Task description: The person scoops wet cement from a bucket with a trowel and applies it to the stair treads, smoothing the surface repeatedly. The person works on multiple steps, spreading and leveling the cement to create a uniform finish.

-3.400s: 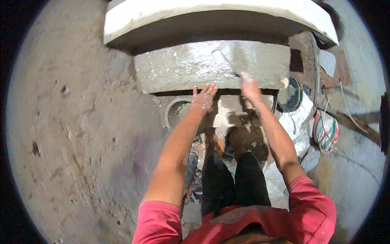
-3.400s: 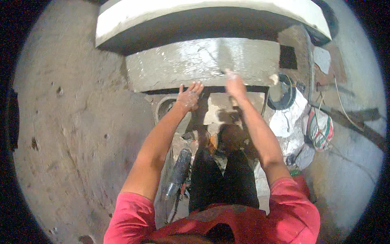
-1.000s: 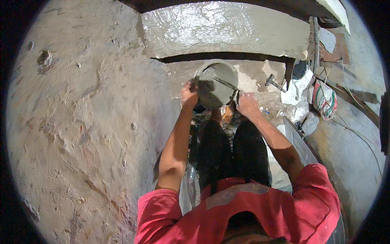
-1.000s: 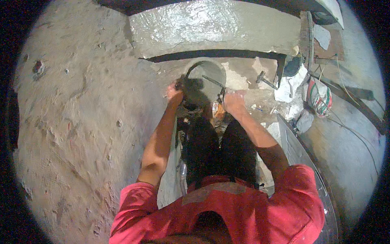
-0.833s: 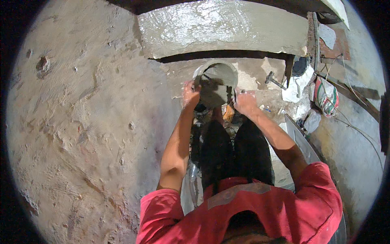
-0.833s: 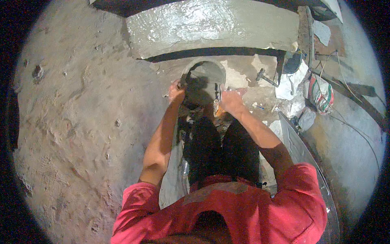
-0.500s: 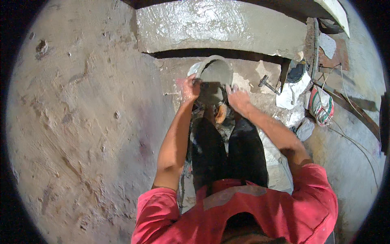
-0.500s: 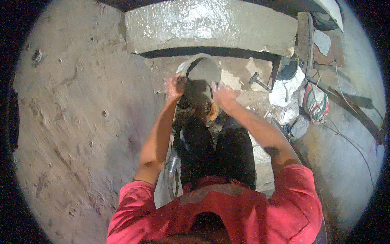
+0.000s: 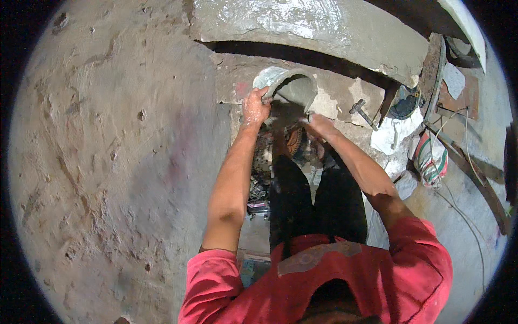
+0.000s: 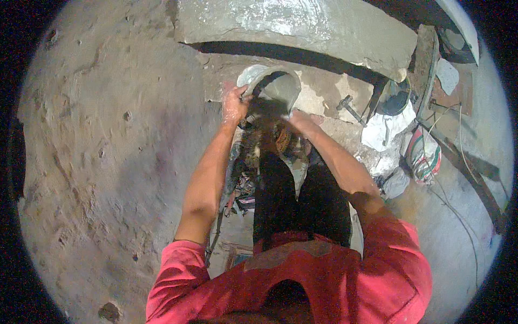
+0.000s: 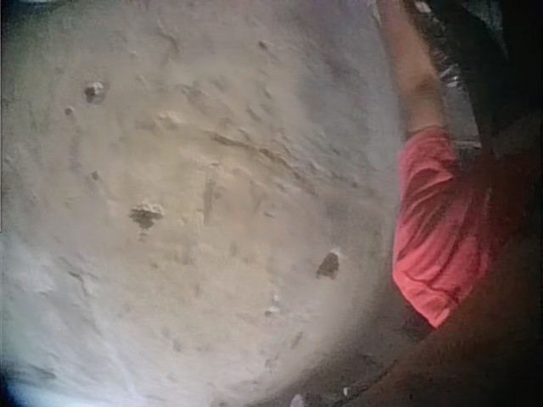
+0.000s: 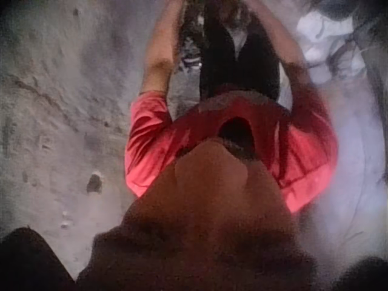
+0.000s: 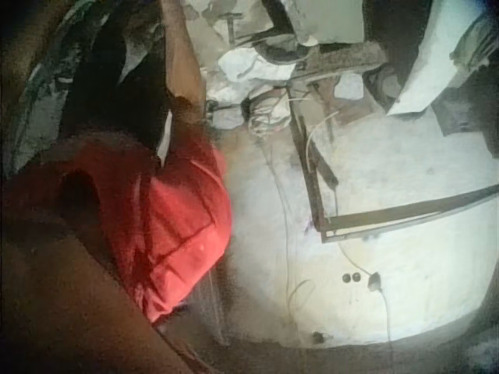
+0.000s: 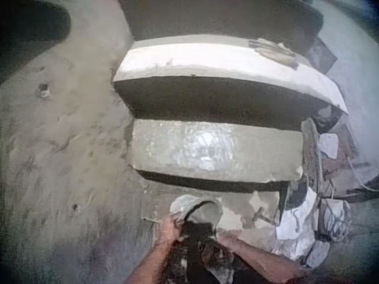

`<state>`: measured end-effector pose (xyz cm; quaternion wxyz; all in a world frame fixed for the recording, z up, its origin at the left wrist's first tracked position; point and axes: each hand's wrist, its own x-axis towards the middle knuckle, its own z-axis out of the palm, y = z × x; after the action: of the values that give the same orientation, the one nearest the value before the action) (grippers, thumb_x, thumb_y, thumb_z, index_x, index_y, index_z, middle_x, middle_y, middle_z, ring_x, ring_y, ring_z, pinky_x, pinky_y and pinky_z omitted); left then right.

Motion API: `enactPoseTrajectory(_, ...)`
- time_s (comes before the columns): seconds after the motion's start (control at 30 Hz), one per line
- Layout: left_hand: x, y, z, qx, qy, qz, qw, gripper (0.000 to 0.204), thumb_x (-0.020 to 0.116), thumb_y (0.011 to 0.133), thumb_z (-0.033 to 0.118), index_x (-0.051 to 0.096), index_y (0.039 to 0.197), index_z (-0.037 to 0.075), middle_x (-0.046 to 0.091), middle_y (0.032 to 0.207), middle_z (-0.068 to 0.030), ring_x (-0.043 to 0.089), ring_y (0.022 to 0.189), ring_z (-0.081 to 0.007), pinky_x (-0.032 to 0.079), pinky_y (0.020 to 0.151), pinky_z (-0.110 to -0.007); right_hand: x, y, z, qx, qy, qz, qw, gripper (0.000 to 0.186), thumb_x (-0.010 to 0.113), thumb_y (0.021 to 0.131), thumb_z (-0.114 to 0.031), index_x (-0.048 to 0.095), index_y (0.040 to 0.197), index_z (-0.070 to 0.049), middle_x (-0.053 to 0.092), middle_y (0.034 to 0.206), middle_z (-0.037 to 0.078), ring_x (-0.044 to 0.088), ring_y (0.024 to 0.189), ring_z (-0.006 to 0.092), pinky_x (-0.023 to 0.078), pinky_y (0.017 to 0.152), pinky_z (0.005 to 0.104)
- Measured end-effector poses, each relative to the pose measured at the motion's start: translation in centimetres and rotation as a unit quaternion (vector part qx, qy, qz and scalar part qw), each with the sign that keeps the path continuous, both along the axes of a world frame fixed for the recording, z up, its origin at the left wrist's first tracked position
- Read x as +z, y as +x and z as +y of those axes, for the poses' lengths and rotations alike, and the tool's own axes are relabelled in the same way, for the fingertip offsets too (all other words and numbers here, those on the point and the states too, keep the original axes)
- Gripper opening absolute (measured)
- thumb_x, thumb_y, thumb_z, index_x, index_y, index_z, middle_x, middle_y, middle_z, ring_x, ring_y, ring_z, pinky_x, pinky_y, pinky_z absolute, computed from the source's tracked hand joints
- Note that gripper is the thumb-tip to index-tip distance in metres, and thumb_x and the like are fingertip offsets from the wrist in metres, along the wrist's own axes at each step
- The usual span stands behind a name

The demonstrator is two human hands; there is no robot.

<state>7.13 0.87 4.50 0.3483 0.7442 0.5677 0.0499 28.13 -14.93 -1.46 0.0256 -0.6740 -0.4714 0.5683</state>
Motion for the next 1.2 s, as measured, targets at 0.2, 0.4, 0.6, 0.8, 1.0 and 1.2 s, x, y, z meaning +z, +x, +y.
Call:
enactPoseTrajectory(0.2, 1.1, -0.4, -2.3, 0.022, -0.047, -0.017, 0.999, 0.036, 0.072, 0.081, 0.009, 0.07, 0.118, 0.007, 0.065, 0.099, -0.0168, 0.063, 0.094, -0.0391, 0.049, 0.084, -0.045, 0.7, -0.4, 0.4, -0.039, -0.04, 0.054, 0.997, 0.04, 0.054, 0.092, -0.028, 0.064, 0.117, 0.001, 0.066, 0.108, 0.03, 0.063, 0.104, 0.0469, 0.05, 0.09, 0.0516)
enactPoseTrajectory(0.4, 1.2, -3.7, -3.9, 0.135, -0.061, -0.086, 0.985, 0.037, 0.071, 0.079, -0.001, 0.069, 0.116, 0.003, 0.068, 0.104, -0.0153, 0.066, 0.1, -0.0321, 0.049, 0.089, -0.038, -7.4, -9.4, -2.3, 0.031, 0.208, 0.041, 0.977, 0.032, 0.048, 0.097, -0.018, 0.058, 0.121, 0.001, 0.069, 0.096, 0.025, 0.07, 0.086, 0.0348, 0.056, 0.075, 0.0495)
enactPoseTrajectory(0.6, -0.9, -7.3, -2.8, 0.123, -0.071, -0.055, 0.988, 0.039, 0.076, 0.079, 0.001, 0.069, 0.117, 0.003, 0.069, 0.096, -0.0129, 0.065, 0.086, -0.0217, 0.05, 0.079, -0.033, -2.9, -12.2, -1.1, -0.344, -0.332, 0.323, 0.817, 0.033, 0.043, 0.102, -0.036, 0.056, 0.097, -0.006, 0.061, 0.069, 0.011, 0.056, 0.051, 0.0215, 0.047, 0.048, 0.041)
enactPoseTrajectory(0.8, -3.1, -9.8, -2.8, 0.206, -0.092, -0.112, 0.968, 0.038, 0.075, 0.082, 0.001, 0.069, 0.119, 0.002, 0.072, 0.099, -0.009, 0.065, 0.085, -0.0195, 0.051, 0.078, -0.031, 2.4, -14.9, 2.1, -0.47, -0.398, 0.5, 0.609, 0.032, 0.048, 0.098, -0.04, 0.055, 0.087, -0.01, 0.052, 0.063, 0.006, 0.046, 0.045, 0.02, 0.04, 0.042, 0.0385)
enactPoseTrajectory(1.0, -2.7, -11.6, -2.4, 0.377, -0.24, -0.183, 0.876, 0.036, 0.072, 0.087, 0.002, 0.068, 0.123, 0.003, 0.071, 0.106, -0.0079, 0.068, 0.086, -0.0196, 0.06, 0.072, -0.033, 3.8, -9.8, -0.2, -0.412, -0.203, 0.459, 0.761, 0.033, 0.049, 0.098, -0.04, 0.06, 0.101, -0.009, 0.06, 0.069, 0.009, 0.06, 0.06, 0.0279, 0.047, 0.05, 0.0423)
enactPoseTrajectory(1.2, -2.7, -10.4, -3.9, 0.335, -0.214, -0.182, 0.899, 0.04, 0.071, 0.087, 0.001, 0.067, 0.126, 0.003, 0.073, 0.102, -0.01, 0.068, 0.085, -0.017, 0.057, 0.068, -0.031, 3.6, -3.9, -0.4, 0.021, 0.116, -0.029, 0.993, 0.028, 0.062, 0.087, -0.028, 0.07, 0.103, -0.007, 0.072, 0.09, 0.016, 0.071, 0.083, 0.0378, 0.055, 0.069, 0.0459)
